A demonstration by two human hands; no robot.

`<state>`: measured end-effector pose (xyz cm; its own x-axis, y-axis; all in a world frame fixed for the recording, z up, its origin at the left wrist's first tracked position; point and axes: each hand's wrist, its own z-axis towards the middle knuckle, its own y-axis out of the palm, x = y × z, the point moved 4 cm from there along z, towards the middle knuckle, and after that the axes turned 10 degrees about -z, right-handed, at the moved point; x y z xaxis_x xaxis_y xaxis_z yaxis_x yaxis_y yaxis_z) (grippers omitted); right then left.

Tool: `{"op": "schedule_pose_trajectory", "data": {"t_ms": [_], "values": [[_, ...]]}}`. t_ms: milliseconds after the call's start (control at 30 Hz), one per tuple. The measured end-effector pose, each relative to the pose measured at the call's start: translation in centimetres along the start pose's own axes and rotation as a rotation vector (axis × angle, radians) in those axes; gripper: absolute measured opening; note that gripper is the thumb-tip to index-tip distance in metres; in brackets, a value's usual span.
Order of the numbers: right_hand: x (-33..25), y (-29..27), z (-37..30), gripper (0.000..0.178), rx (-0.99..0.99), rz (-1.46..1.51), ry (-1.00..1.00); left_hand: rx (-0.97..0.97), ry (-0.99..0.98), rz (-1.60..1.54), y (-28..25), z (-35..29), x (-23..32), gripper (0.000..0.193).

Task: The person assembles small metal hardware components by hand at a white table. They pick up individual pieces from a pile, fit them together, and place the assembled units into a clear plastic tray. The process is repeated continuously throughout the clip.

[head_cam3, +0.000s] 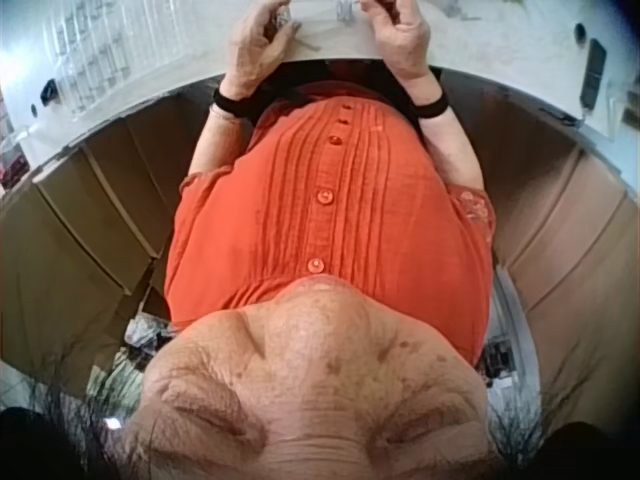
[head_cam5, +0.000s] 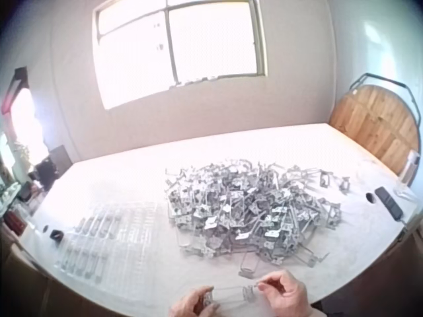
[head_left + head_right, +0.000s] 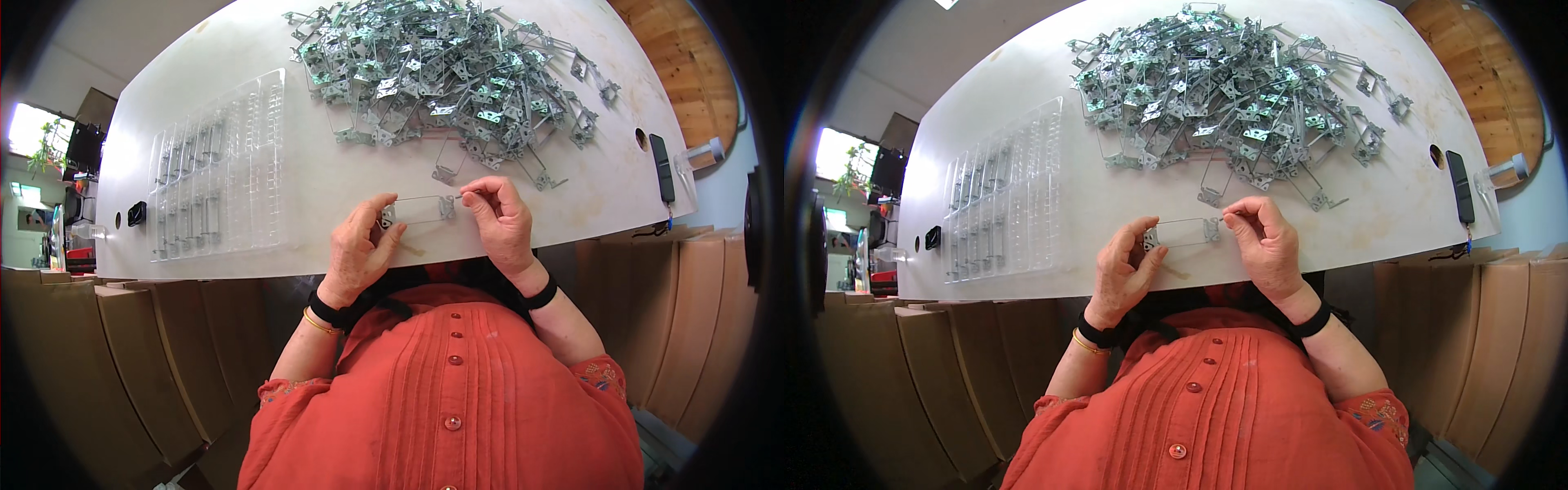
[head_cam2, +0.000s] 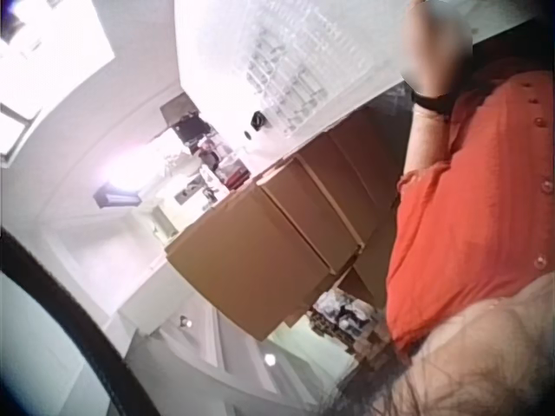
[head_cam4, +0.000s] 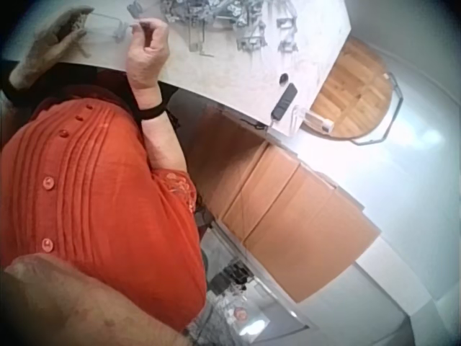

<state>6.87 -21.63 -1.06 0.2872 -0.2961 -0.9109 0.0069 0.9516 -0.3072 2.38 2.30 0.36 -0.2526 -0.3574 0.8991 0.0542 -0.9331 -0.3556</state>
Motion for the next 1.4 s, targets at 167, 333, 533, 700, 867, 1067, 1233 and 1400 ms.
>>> {"op": "schedule_pose_trajectory", "data": {"t_ms": [167,333,533,700,867,1067,1233,1400], "values": [[-0.3,0.1,0.1,0.010,-0.004,-0.019,-0.008,0.001,0.032,0.011,0.0,0.1,0.0,0.043],[-0.4,0.2,0.1,0.011,-0.025,-0.066,-0.031,0.011,0.069,0.002,0.1,0.1,-0.2,0.045],[-0.6,0.2,0.2,0.012,-0.021,-0.091,-0.016,0.002,0.051,0.013,0.1,0.1,0.0,0.045],[-0.9,0.3,0.2,0.012,-0.024,-0.125,-0.050,0.012,0.052,-0.006,0.1,0.1,-0.2,0.044],[-1.0,0.3,0.2,0.013,-0.016,-0.146,-0.066,0.005,0.058,0.008,0.0,0.1,-0.1,0.044],[-0.8,0.5,0.2,0.012,0.000,-0.158,-0.043,-0.001,0.038,0.041,-0.1,0.2,0.3,0.043],[-0.9,0.6,0.2,0.012,0.008,-0.165,-0.040,0.000,0.061,0.008,0.0,0.1,0.2,0.043],[-0.8,0.5,0.2,0.013,0.005,-0.149,-0.045,0.010,0.076,0.008,0.1,0.1,0.0,0.043]]}}
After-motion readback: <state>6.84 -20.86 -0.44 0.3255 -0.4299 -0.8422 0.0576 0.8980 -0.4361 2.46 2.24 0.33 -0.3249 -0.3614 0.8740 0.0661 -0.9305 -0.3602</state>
